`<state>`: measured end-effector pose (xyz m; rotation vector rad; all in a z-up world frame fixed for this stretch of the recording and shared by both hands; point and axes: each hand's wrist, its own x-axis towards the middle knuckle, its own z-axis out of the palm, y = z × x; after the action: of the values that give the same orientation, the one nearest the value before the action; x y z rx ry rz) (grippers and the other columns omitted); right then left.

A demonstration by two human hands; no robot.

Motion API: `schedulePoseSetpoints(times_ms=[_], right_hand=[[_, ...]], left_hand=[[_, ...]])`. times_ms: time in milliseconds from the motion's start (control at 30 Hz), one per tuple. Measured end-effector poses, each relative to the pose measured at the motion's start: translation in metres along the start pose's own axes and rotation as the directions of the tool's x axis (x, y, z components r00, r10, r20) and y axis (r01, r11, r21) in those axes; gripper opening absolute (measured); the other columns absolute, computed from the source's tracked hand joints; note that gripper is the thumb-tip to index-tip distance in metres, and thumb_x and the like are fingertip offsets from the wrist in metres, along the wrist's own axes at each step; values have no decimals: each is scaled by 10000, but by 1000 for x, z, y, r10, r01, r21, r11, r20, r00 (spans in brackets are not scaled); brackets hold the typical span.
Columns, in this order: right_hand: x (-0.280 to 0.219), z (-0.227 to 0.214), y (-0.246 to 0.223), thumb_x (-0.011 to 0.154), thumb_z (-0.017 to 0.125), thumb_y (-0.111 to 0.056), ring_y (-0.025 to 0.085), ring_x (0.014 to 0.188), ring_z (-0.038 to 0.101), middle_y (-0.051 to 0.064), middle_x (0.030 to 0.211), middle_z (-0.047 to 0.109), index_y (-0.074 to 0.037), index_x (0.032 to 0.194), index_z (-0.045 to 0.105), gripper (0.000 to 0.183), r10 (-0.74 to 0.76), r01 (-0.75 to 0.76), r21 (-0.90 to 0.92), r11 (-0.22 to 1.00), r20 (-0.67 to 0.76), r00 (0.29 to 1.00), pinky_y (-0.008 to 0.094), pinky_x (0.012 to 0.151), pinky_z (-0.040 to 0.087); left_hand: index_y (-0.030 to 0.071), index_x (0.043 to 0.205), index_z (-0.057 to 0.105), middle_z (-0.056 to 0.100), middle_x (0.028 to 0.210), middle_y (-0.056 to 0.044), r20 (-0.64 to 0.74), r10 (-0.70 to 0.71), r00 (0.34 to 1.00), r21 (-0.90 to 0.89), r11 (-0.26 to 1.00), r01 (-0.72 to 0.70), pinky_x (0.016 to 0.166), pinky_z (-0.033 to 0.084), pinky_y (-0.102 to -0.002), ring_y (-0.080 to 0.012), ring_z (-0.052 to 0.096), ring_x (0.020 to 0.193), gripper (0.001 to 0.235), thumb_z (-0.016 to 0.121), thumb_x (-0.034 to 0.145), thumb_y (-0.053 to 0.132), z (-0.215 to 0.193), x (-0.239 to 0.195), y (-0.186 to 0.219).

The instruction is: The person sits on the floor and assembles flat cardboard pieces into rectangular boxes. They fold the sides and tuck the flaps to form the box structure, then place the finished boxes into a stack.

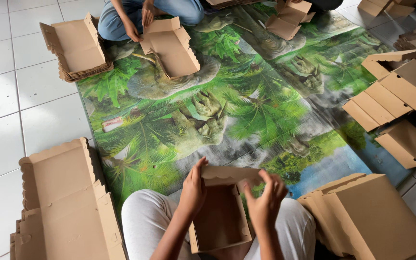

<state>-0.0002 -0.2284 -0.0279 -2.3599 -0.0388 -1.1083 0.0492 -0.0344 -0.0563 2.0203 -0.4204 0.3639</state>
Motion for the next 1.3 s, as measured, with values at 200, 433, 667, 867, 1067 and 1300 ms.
schedulePoseSetpoints(times_ms=[200, 433, 667, 867, 1067, 1300], right_hand=[[12, 44, 104, 852, 625, -67, 403, 857, 682, 151, 967, 656, -97, 1211, 675, 364, 256, -245, -72, 967, 232, 938, 461, 700, 562], [53, 74, 104, 833, 568, 20, 375, 761, 682, 195, 926, 654, -55, 1307, 606, 482, 71, -73, 24, 997, 98, 993, 420, 585, 578], [-12, 102, 133, 828, 552, 39, 324, 908, 662, 117, 1091, 591, -138, 1331, 594, 535, 136, -169, 100, 981, 270, 953, 279, 616, 624], [-41, 62, 98, 944, 517, -62, 285, 1169, 558, 173, 1381, 463, -50, 1403, 533, 459, 471, -722, 551, 417, 549, 691, 436, 947, 525], [-64, 69, 91, 879, 624, -354, 205, 1109, 644, 49, 1290, 652, -185, 1069, 655, 256, 731, -901, 217, 375, 529, 432, 303, 864, 549], [-91, 101, 84, 854, 594, -93, 219, 1210, 537, 100, 1330, 561, -73, 1361, 536, 511, 833, -937, 349, 17, 513, 207, 338, 970, 456]], left_hand=[[162, 1404, 401, 613, 1258, -104, 107, -109, 988, 17, 994, 107, 929, 492, -554, -435, 601, 1103, 605, 395, 843, -64, 20, 56, -36], [159, 1405, 457, 566, 1332, -115, 31, -3, 1000, -52, 999, 4, 1030, 441, -511, -392, 548, 1207, 624, 433, 845, -117, 27, 101, -65], [282, 1432, 441, 534, 1027, -172, 70, -410, 909, 220, 895, 387, 775, 549, -561, -478, 648, 872, 529, 495, 927, 135, 18, 43, -60], [168, 1411, 517, 629, 1058, -192, 332, -646, 687, -436, 541, 720, 819, 566, -449, -322, 717, 911, 572, 371, 862, 236, 41, 0, -132], [102, 1177, 470, 613, 921, -99, 287, -782, 554, -304, 474, 826, 614, 481, -323, -193, 601, 747, 504, 637, 856, 454, 47, 7, -112], [125, 1230, 387, 591, 1160, -161, 232, -866, 443, -367, 344, 864, 756, 524, -330, -236, 639, 929, 440, 646, 895, 245, 80, -28, -144]])
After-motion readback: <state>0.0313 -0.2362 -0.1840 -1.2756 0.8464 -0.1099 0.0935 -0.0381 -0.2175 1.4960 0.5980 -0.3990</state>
